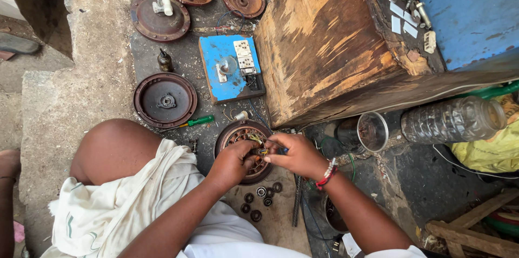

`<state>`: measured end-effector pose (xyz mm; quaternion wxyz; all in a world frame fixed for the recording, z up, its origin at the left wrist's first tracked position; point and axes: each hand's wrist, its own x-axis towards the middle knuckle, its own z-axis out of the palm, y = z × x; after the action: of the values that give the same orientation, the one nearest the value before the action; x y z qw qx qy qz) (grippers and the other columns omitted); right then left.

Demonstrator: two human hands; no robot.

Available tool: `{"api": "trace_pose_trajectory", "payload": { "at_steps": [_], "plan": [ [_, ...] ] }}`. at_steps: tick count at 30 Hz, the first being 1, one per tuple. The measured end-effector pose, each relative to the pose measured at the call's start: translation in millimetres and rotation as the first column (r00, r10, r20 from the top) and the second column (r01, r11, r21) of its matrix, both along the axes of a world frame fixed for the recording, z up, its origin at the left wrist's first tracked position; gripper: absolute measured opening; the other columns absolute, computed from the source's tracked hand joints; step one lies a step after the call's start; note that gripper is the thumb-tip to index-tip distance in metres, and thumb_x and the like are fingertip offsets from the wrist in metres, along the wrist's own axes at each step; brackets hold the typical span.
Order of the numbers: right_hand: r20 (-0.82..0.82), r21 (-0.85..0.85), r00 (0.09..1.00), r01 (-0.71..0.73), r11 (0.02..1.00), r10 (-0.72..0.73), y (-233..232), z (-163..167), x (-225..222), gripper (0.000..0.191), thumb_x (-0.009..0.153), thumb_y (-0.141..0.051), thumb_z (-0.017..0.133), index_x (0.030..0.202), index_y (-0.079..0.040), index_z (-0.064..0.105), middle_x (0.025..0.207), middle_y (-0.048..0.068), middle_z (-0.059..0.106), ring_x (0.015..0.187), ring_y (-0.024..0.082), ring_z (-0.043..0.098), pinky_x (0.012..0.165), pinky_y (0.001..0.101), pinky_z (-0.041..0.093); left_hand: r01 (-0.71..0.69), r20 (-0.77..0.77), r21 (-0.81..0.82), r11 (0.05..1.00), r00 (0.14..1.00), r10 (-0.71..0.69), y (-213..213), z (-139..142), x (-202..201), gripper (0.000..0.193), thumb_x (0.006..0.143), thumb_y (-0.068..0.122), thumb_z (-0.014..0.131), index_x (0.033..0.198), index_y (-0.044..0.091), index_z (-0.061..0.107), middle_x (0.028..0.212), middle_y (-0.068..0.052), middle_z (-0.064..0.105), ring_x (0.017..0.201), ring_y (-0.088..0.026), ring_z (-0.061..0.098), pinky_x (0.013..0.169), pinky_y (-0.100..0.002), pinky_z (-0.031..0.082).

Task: The person sits on the ground rewinding an electric fan motor armature, threading copper wire through the rotor slots and pressing the windings into place by hand. They then pick up the fan motor housing, fit it over the wound armature, and press and turn it to seat the assembly together.

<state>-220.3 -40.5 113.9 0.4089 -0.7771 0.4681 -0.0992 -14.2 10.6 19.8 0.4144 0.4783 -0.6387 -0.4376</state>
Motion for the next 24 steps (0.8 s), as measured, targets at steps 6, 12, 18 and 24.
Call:
{"api": "trace_pose_trajectory", "payload": {
  "at_steps": [6, 12, 18, 24],
  "plan": [
    [-0.093, -0.256, 0.972, -0.232, 0.938, 0.215, -4, 19, 18, 0.021, 0.086, -0.020, 0.076, 0.105, -0.010, 0.074, 0.091, 0.008, 0.072, 0.081, 0.028, 0.072, 0.069, 0.0369, 0.056, 0.009, 0.012, -0.002, 1.000, 1.000, -0.009, 0, 0, 1, 0.030, 0.081, 0.006, 0.075, 0.110, 0.009, 0.071, 0.108, -0.014, 0.073, 0.101, -0.036, 0.070, 0.087, -0.043, 0.055],
    [-0.220, -0.326, 0.935, -0.341, 0.882, 0.280, -11, 24, 25, 0.011, 0.088, -0.020, 0.074, 0.091, -0.010, 0.071, 0.086, 0.008, 0.069, 0.078, 0.033, 0.069, 0.066, 0.0443, 0.053, 0.032, 0.016, -0.122, 0.992, 0.999, -0.030, -3, -4, 2, 0.031, 0.078, 0.005, 0.076, 0.109, 0.007, 0.070, 0.107, -0.014, 0.072, 0.101, -0.037, 0.069, 0.085, -0.043, 0.055],
    [-0.199, -0.385, 0.930, -0.365, 0.848, 0.310, -8, 17, 26, 0.013, 0.085, -0.019, 0.074, 0.086, -0.008, 0.067, 0.081, 0.010, 0.067, 0.075, 0.033, 0.067, 0.065, 0.0455, 0.052, 0.092, 0.095, -0.210, 0.973, 0.993, -0.074, -6, -11, 5, 0.031, 0.078, 0.004, 0.075, 0.107, 0.005, 0.066, 0.104, -0.015, 0.071, 0.101, -0.038, 0.068, 0.085, -0.044, 0.055],
    [-0.148, -0.369, 0.951, -0.308, 0.877, 0.272, -6, 10, 23, 0.014, 0.087, -0.020, 0.073, 0.085, -0.008, 0.067, 0.081, 0.010, 0.068, 0.077, 0.032, 0.069, 0.067, 0.0444, 0.053, 0.136, 0.151, -0.222, 0.966, 0.983, -0.104, -8, -14, 7, 0.031, 0.080, 0.007, 0.075, 0.110, 0.005, 0.065, 0.107, -0.015, 0.071, 0.101, -0.038, 0.068, 0.085, -0.044, 0.055]
  ]
}}
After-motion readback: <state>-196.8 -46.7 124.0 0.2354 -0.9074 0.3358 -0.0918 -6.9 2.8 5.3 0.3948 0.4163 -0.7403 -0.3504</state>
